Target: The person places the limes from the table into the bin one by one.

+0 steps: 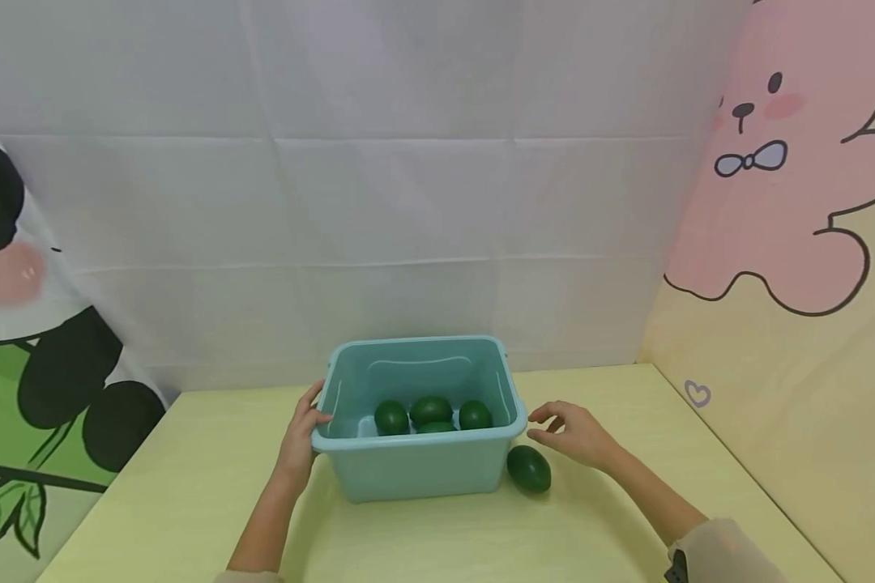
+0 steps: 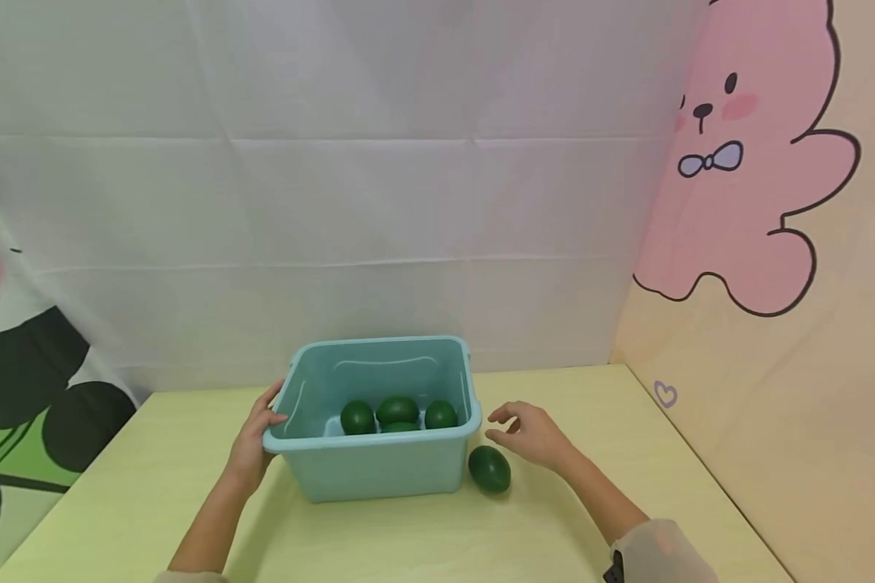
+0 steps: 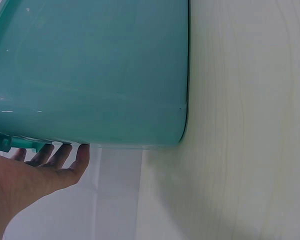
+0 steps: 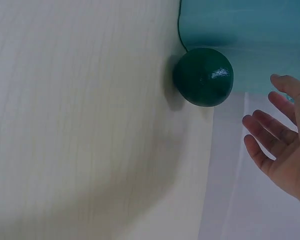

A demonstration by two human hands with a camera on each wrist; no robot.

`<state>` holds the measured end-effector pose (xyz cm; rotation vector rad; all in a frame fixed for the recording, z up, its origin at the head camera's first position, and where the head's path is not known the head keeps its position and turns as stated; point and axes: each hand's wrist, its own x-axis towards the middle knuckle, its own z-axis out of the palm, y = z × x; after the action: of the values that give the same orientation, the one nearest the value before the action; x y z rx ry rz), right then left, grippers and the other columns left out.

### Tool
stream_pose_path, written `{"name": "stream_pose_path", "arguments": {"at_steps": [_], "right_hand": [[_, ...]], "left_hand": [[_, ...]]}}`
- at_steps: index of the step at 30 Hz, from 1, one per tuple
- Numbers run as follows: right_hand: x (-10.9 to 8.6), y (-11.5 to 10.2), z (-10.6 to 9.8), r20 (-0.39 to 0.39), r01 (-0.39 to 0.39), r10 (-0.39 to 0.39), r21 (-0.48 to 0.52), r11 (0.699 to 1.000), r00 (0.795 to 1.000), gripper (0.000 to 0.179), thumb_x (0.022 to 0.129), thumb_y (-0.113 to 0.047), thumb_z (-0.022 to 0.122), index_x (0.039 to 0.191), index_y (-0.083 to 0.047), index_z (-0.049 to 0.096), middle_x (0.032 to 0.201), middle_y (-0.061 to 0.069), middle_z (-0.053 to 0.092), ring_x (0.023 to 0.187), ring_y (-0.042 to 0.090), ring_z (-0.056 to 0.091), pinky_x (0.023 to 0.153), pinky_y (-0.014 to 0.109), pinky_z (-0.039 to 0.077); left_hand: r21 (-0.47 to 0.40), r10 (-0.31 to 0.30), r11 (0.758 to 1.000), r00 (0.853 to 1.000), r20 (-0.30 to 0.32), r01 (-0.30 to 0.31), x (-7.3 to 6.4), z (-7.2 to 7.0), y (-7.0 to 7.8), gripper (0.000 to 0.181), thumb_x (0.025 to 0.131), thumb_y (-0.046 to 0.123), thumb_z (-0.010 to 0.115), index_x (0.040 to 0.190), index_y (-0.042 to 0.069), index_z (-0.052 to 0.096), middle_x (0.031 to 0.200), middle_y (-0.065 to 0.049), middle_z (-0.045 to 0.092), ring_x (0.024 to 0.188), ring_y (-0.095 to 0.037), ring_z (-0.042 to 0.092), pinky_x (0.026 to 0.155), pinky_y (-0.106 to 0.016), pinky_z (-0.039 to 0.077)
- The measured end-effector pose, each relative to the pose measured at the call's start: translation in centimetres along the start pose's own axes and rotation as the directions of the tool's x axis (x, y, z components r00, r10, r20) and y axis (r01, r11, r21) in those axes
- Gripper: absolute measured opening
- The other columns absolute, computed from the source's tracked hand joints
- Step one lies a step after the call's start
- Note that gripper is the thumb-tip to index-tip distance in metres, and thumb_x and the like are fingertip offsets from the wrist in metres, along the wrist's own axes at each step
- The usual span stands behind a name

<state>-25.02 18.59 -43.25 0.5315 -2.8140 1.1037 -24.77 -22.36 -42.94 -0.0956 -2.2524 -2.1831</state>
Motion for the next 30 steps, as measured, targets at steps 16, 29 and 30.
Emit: {"name": "stream_pose_path", "arguments": {"at_steps": [16, 29, 30], "right_hand": [[-1.4, 1.9, 2.7, 0.029, -0.097, 0.095, 0.086, 0.992, 0.995, 0.035, 0.082, -0.033, 0.069, 0.107, -0.009, 0.065, 0.108, 0.008, 0.065, 0.085, 0.017, 0.060, 0.068, 0.028, 0.048], [-2.2, 2.7, 3.9, 0.079, -0.155, 0.145, 0.144, 0.977, 0.986, 0.048, 0.081, -0.035, 0.069, 0.120, -0.009, 0.058, 0.113, 0.012, 0.060, 0.085, 0.016, 0.058, 0.071, 0.032, 0.046], [-2.2, 2.7, 4.0, 0.084, -0.155, 0.143, 0.153, 0.976, 0.986, 0.049, 0.081, -0.034, 0.069, 0.120, -0.008, 0.057, 0.113, 0.013, 0.060, 0.085, 0.016, 0.058, 0.071, 0.033, 0.046]], "left_hand": [[0.005, 0.010, 1.000, 1.000, -0.002, -0.010, 0.3, 0.1, -0.2, 0.066, 0.088, 0.014, 0.033, 0.151, 0.020, 0.014, 0.151, -0.017, 0.019, 0.126, -0.037, 0.031, 0.084, -0.030, 0.038], [0.002, 0.015, 1.000, 1.000, 0.005, -0.016, 0.2, 0.1, -0.1, 0.066, 0.088, 0.014, 0.033, 0.151, 0.020, 0.013, 0.151, -0.017, 0.017, 0.128, -0.037, 0.029, 0.088, -0.033, 0.036], [0.002, 0.014, 1.000, 1.000, 0.003, -0.014, 0.2, 0.0, -0.1, 0.066, 0.088, 0.014, 0.033, 0.151, 0.020, 0.013, 0.151, -0.017, 0.017, 0.128, -0.037, 0.029, 0.088, -0.034, 0.036]]}}
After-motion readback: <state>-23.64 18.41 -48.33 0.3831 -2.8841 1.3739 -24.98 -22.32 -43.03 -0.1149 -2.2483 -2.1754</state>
